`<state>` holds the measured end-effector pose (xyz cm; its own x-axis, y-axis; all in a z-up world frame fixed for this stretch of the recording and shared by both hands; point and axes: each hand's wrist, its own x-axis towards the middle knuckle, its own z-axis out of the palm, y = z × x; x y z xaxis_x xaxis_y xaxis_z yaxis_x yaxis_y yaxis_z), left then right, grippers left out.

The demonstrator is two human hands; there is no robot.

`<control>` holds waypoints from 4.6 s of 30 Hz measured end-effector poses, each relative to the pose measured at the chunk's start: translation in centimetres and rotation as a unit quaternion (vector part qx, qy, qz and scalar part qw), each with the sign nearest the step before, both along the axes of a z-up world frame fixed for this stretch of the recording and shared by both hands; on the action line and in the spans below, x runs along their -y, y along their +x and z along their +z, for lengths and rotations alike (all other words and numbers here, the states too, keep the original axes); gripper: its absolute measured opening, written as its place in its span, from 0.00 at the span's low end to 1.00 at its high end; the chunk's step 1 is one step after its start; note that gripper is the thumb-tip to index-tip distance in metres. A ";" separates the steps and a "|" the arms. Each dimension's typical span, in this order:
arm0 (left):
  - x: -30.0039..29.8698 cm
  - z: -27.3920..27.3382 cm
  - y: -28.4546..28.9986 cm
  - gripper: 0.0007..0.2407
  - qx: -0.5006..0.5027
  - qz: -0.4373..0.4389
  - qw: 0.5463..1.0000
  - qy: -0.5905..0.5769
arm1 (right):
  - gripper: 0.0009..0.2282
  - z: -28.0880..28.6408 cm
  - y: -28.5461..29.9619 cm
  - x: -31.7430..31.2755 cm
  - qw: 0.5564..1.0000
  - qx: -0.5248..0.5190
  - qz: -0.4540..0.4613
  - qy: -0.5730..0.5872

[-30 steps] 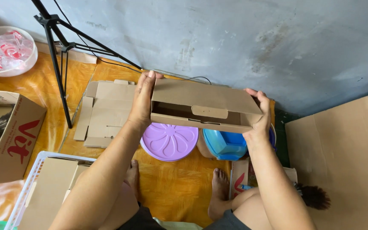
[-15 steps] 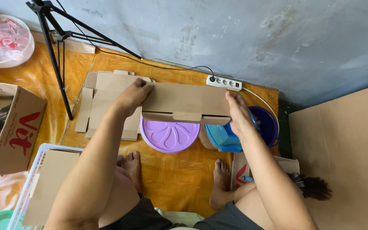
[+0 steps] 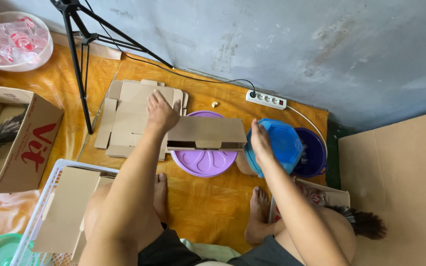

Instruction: Assembling cardboard boxes, dusting them, and filling plastic bags with snacks using tongs.

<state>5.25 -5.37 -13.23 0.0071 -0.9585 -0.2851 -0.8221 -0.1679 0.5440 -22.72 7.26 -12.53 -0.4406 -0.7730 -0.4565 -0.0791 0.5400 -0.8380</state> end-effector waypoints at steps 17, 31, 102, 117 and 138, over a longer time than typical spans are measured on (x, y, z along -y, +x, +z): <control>-20.9 13.8 11.8 0.22 -0.021 -0.328 0.941 -0.083 | 0.10 8.7 -12.8 -18.4 0.979 -0.027 -0.078 -0.185; -23.3 15.4 12.6 0.15 -0.070 -0.300 0.920 -0.240 | 0.16 11.3 -4.4 -23.5 0.989 -0.061 -0.138 -0.003; -22.3 12.8 6.9 0.15 0.082 -0.267 0.940 -0.194 | 0.13 -16.5 -14.4 -25.4 0.911 0.157 -0.361 0.121; -19.0 10.8 7.2 0.16 -0.090 -0.132 0.981 -0.111 | 0.16 -10.8 -14.6 -23.0 0.922 0.158 -0.248 0.252; -16.5 7.4 7.6 0.06 0.187 -0.236 0.927 -0.224 | 0.20 -11.5 -13.7 -26.2 0.940 0.188 -0.228 0.171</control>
<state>12.86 11.14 -5.82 -0.4246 -0.9018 0.0801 -0.8918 0.4318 0.1348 -36.38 33.49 -24.00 -0.4488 -0.3221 -0.8336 0.4923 0.6894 -0.5314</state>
